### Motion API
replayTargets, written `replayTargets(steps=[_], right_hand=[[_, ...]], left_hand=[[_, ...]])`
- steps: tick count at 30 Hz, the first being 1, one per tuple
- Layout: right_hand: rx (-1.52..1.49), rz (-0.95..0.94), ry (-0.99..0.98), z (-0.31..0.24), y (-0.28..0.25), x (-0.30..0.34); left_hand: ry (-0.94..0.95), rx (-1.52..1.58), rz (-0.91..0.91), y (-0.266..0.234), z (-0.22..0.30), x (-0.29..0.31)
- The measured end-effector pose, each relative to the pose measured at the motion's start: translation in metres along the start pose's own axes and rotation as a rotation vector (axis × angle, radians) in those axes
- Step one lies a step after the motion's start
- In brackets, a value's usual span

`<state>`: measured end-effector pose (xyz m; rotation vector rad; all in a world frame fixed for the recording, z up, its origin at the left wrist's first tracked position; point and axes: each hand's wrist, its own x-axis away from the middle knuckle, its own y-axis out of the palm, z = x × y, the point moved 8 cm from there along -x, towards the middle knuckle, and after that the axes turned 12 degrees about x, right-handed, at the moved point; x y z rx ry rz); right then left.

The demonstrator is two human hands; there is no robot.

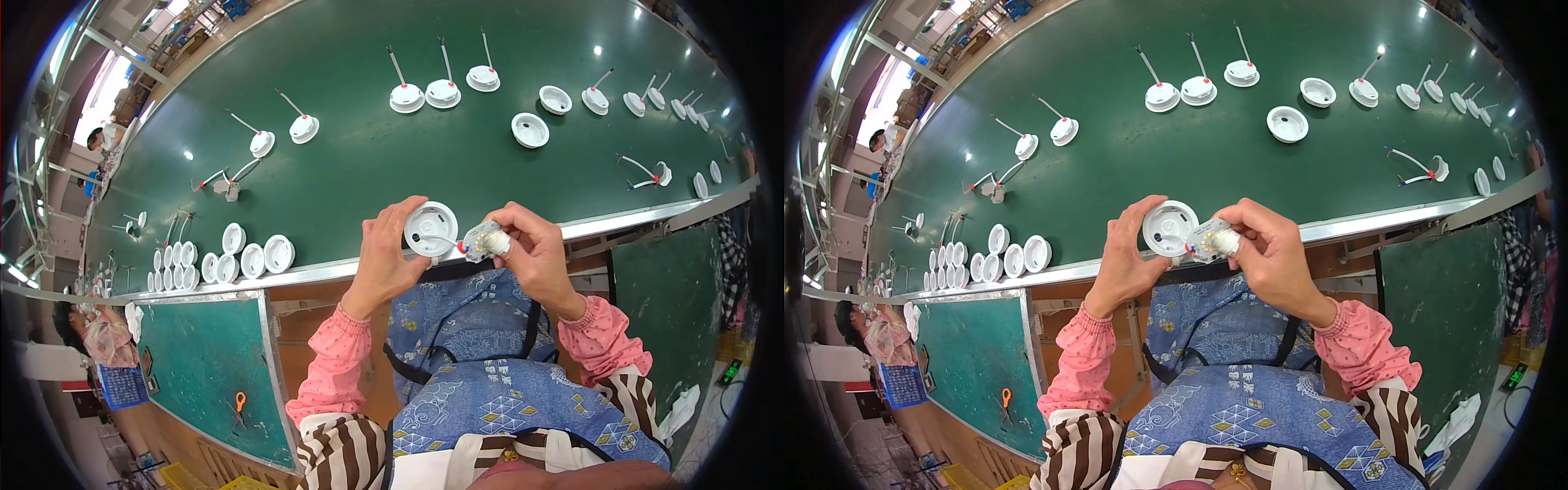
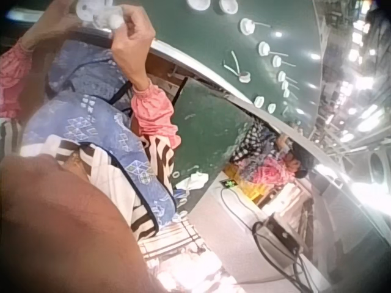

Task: The person picks up a wire and a circuit board, threads the wire through a white plastic base, and presses the board into the base before placing the unit on the conveyor belt.

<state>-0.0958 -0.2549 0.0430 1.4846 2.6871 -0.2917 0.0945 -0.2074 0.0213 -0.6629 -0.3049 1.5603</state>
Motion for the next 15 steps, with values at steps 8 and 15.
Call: replayTargets(steps=[8,15], right_hand=[[-0.026,-0.041,0.004,-0.006,0.006,0.005],[0.596,0.158,-0.288,-0.021,0.008,0.007]], left_hand=[[-0.031,0.039,0.018,-0.001,0.008,0.006],[-0.009,0.102,0.017,0.008,0.027,0.007]])
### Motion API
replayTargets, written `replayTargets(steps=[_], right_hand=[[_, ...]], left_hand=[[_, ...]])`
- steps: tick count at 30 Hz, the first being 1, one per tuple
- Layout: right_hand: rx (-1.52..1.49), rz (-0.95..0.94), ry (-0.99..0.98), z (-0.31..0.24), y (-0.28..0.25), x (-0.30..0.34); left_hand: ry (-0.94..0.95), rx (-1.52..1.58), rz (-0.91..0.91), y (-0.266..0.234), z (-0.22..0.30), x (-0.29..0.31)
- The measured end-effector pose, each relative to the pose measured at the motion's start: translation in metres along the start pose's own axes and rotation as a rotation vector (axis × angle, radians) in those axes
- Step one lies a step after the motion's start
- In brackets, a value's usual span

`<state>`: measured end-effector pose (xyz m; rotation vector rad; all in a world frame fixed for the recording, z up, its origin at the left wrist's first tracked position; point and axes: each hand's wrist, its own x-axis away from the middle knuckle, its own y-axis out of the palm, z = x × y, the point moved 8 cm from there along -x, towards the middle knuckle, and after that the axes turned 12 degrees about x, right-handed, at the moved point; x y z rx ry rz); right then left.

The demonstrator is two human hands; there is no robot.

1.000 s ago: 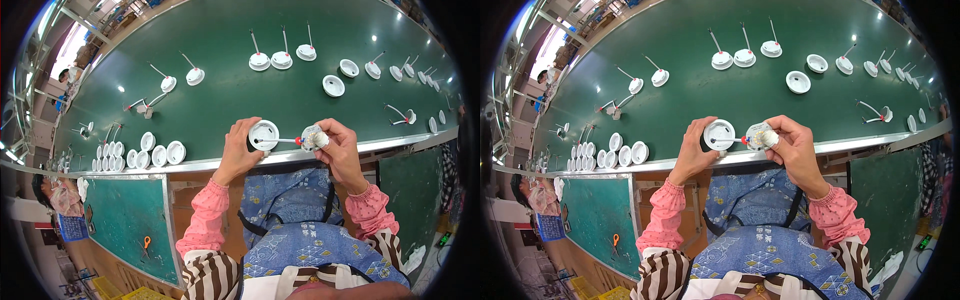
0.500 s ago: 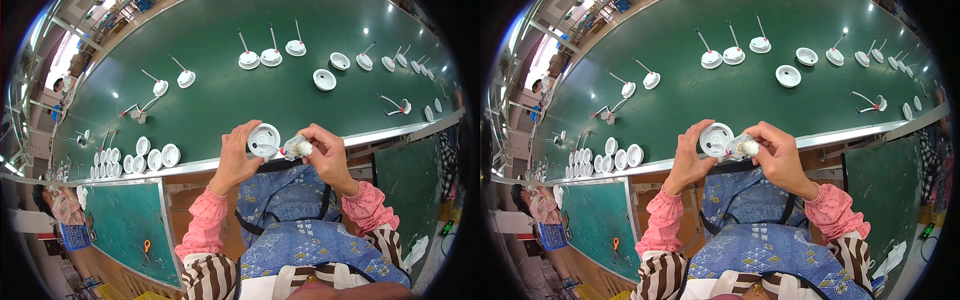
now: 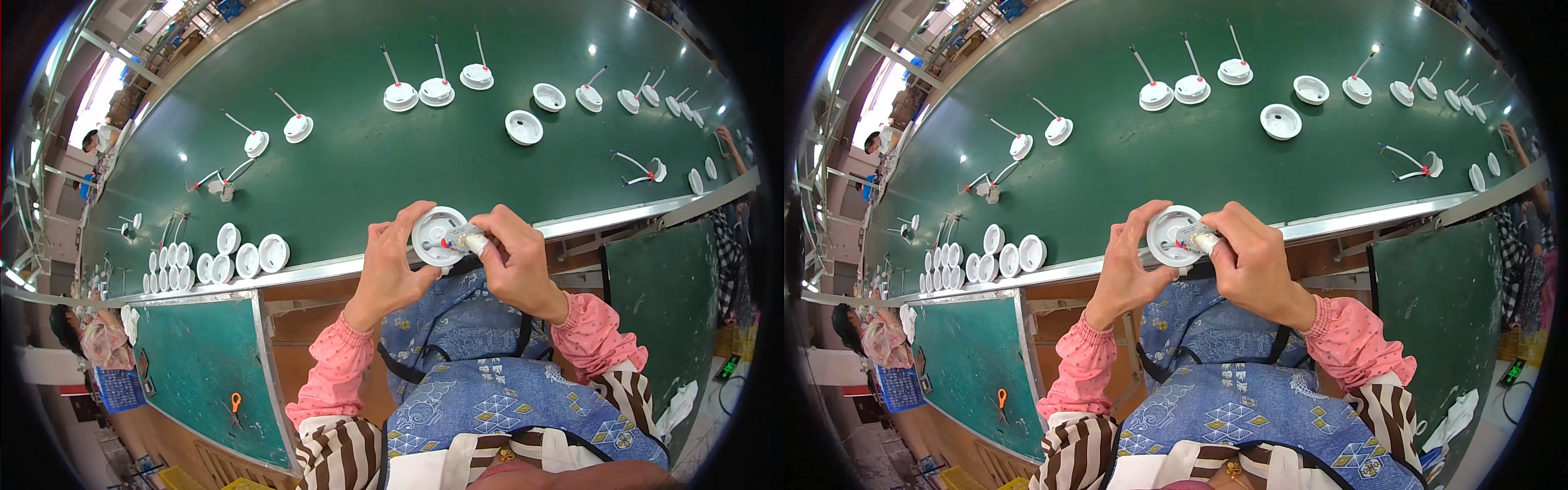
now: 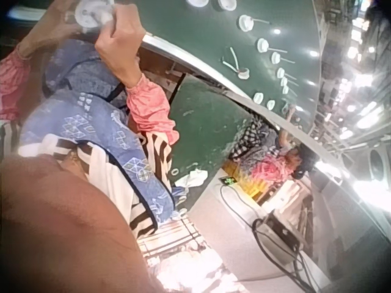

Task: The person picks up a wire and a circuit board, threads the wire through a white plastic base, and presses the board into the base before placing the unit on the conveyor belt.

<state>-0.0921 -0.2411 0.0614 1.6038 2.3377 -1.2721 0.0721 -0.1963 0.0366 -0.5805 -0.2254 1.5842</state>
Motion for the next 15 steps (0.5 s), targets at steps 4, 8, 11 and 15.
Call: replayTargets(steps=[4,8,11,15], right_hand=[[0.118,0.063,-0.056,-0.008,-0.005,-0.002],[0.031,0.008,-0.053,-0.009,0.001,0.000],[0.033,-0.007,-0.077,-0.013,0.004,0.001],[0.086,-0.013,-0.110,-0.018,0.004,0.004]], left_hand=[[-0.008,0.018,0.008,0.002,0.007,0.003],[-0.102,0.198,-0.010,0.011,-0.003,0.004],[-0.029,0.226,-0.009,0.014,0.004,0.003],[0.063,0.314,0.015,0.015,0.013,0.006]])
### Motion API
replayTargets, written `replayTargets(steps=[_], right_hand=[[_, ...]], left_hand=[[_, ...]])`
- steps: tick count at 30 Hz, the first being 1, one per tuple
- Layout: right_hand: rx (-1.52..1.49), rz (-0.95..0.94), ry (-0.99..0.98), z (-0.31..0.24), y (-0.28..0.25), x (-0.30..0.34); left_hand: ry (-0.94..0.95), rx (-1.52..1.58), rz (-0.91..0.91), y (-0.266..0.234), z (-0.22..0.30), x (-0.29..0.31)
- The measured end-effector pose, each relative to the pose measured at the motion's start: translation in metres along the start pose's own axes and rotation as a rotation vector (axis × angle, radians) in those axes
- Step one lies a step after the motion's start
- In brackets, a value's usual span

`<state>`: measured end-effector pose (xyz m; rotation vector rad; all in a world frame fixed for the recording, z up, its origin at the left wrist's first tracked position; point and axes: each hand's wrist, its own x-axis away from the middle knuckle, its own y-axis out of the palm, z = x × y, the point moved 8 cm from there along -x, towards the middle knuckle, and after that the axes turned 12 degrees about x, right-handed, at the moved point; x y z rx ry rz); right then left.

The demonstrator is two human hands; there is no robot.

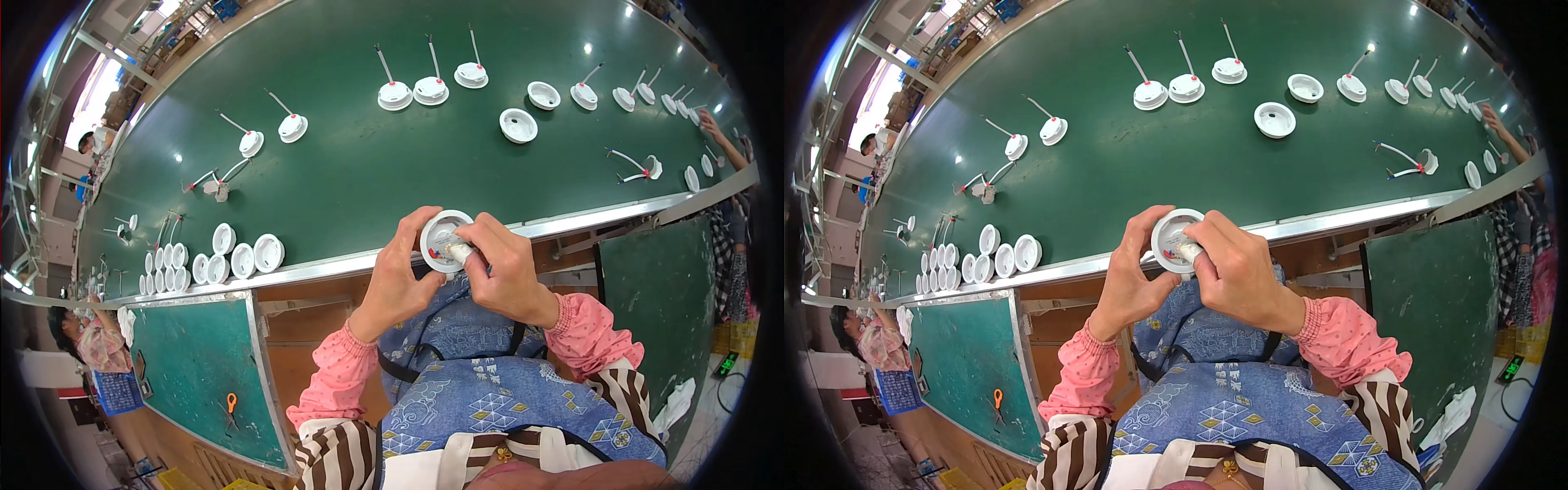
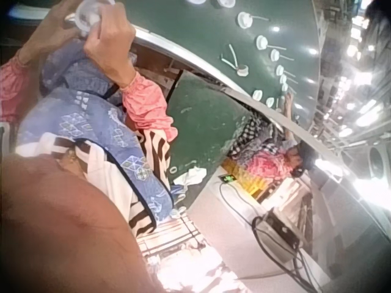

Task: The person picks up a wire and a circuit board, threads the wire through a white plastic base, and presses the board into the base before placing the unit on the conveyor belt.

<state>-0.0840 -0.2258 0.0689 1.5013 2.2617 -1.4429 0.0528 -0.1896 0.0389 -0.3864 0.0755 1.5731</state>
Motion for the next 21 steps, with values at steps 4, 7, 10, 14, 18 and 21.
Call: replayTargets(steps=[4,7,10,14,18,21], right_hand=[[0.062,-0.008,-0.008,0.001,-0.004,0.001],[0.108,-0.002,-0.037,-0.002,-0.006,0.002],[0.122,-0.007,-0.058,-0.003,-0.006,0.003],[0.125,-0.041,-0.078,-0.002,-0.007,0.002],[0.160,-0.022,-0.118,-0.009,-0.014,-0.001],[0.135,-0.081,-0.135,-0.007,-0.015,-0.002]], left_hand=[[-0.121,0.117,-0.009,0.007,-0.011,0.002],[-0.131,0.122,-0.003,0.010,-0.011,0.005],[-0.092,0.137,0.016,0.011,-0.012,0.007],[-0.111,0.129,-0.003,0.013,-0.017,0.006],[-0.064,0.067,-0.009,0.016,-0.012,0.005],[-0.071,0.088,0.005,0.017,-0.011,0.004]])
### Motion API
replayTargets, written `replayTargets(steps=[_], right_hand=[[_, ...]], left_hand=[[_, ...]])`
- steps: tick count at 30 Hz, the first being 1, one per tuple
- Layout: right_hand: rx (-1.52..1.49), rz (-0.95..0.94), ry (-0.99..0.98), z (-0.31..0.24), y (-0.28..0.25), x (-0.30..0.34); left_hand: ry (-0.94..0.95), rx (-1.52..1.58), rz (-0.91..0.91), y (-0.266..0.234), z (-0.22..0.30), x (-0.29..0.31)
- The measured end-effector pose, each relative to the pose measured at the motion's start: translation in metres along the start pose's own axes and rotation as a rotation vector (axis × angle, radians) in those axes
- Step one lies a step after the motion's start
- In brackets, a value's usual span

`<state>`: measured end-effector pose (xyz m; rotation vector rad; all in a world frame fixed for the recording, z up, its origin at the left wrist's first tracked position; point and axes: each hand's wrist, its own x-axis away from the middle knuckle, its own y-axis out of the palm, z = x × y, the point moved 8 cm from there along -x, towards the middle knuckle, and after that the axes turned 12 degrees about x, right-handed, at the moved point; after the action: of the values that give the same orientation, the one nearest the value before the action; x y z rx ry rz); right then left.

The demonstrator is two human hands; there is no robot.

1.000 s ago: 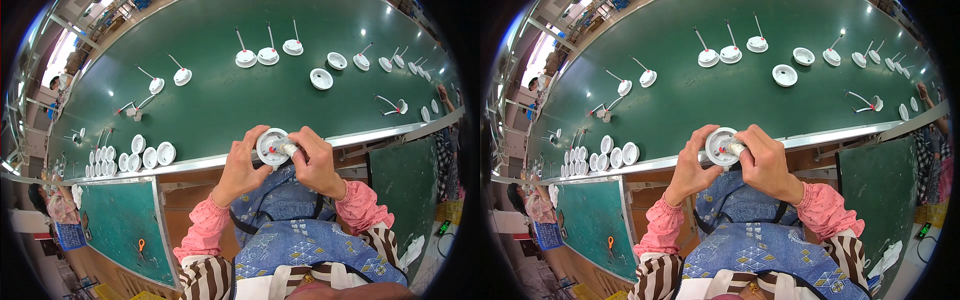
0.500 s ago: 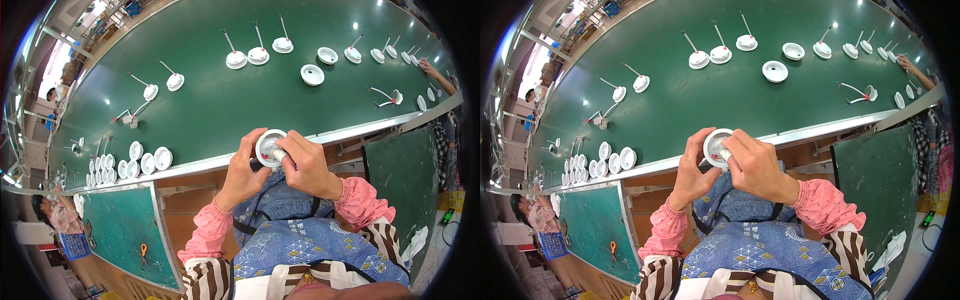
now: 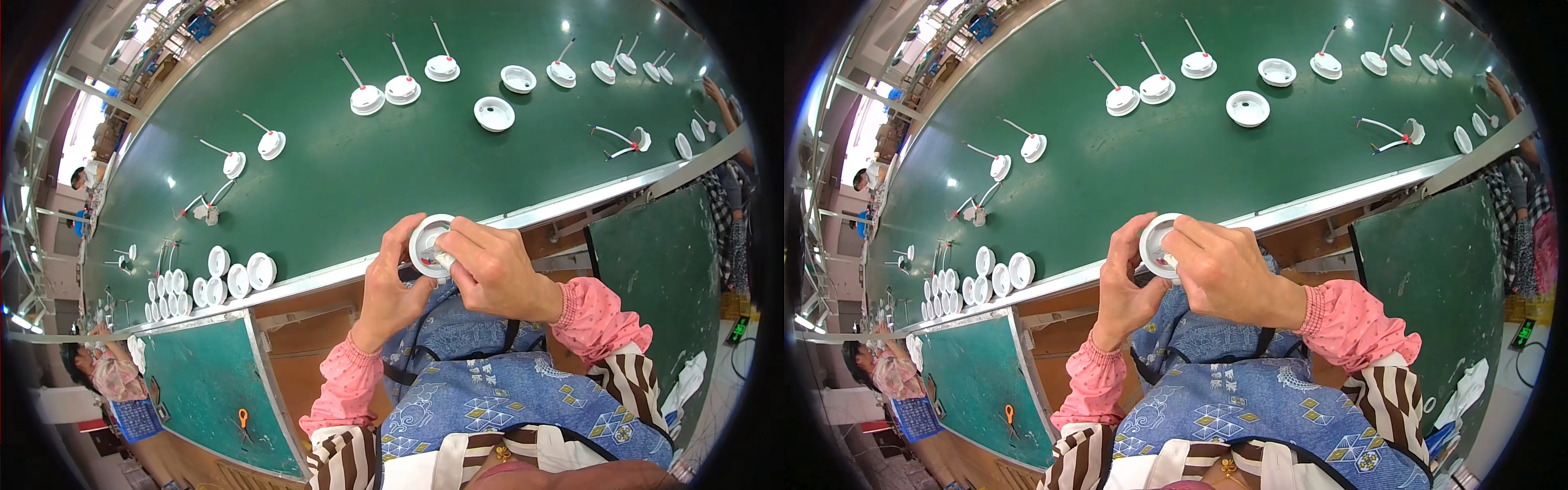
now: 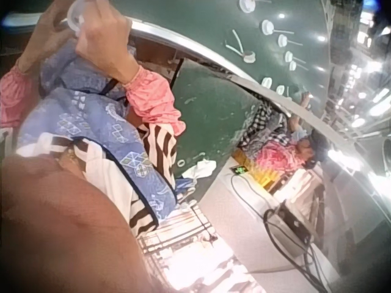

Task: The person picks up a wire and a circuit board, threads the wire through a white plastic base, and presses the board into the base before placing the unit on the conveyor belt.

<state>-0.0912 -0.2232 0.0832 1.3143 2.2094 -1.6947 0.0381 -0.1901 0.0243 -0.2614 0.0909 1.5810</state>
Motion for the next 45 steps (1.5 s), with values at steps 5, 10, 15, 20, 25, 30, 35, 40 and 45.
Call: replayTargets(steps=[5,10,15,20,25,30,35,40,45], right_hand=[[-0.051,0.047,-0.037,0.003,-0.004,0.002],[-0.058,0.064,-0.050,0.005,-0.008,0.004],[0.025,0.070,-0.004,0.009,-0.007,0.010],[-0.129,0.016,0.034,0.023,-0.002,0.016],[-0.091,0.005,0.017,0.013,-0.017,0.000],[-0.241,-0.216,-0.093,-0.001,0.015,0.005],[-0.489,-0.310,-0.007,0.000,0.030,0.008],[-0.606,-0.358,0.009,-0.002,0.031,0.006],[-0.636,-0.397,0.009,-0.001,0.035,0.007]], left_hand=[[-0.107,0.147,0.021,-0.003,-0.013,0.000],[-0.099,0.009,0.170,-0.012,-0.028,0.003],[-0.153,-0.002,0.042,-0.004,-0.029,0.009],[-0.236,0.052,-0.009,-0.007,-0.029,0.018],[-0.117,0.031,-0.026,-0.006,-0.018,0.021],[-0.116,-0.005,-0.074,-0.002,0.005,0.028],[-0.180,0.112,-0.105,-0.009,0.004,0.037],[-0.338,0.331,-0.182,-0.005,-0.003,0.044],[-0.407,0.431,-0.193,-0.006,-0.011,0.049]])
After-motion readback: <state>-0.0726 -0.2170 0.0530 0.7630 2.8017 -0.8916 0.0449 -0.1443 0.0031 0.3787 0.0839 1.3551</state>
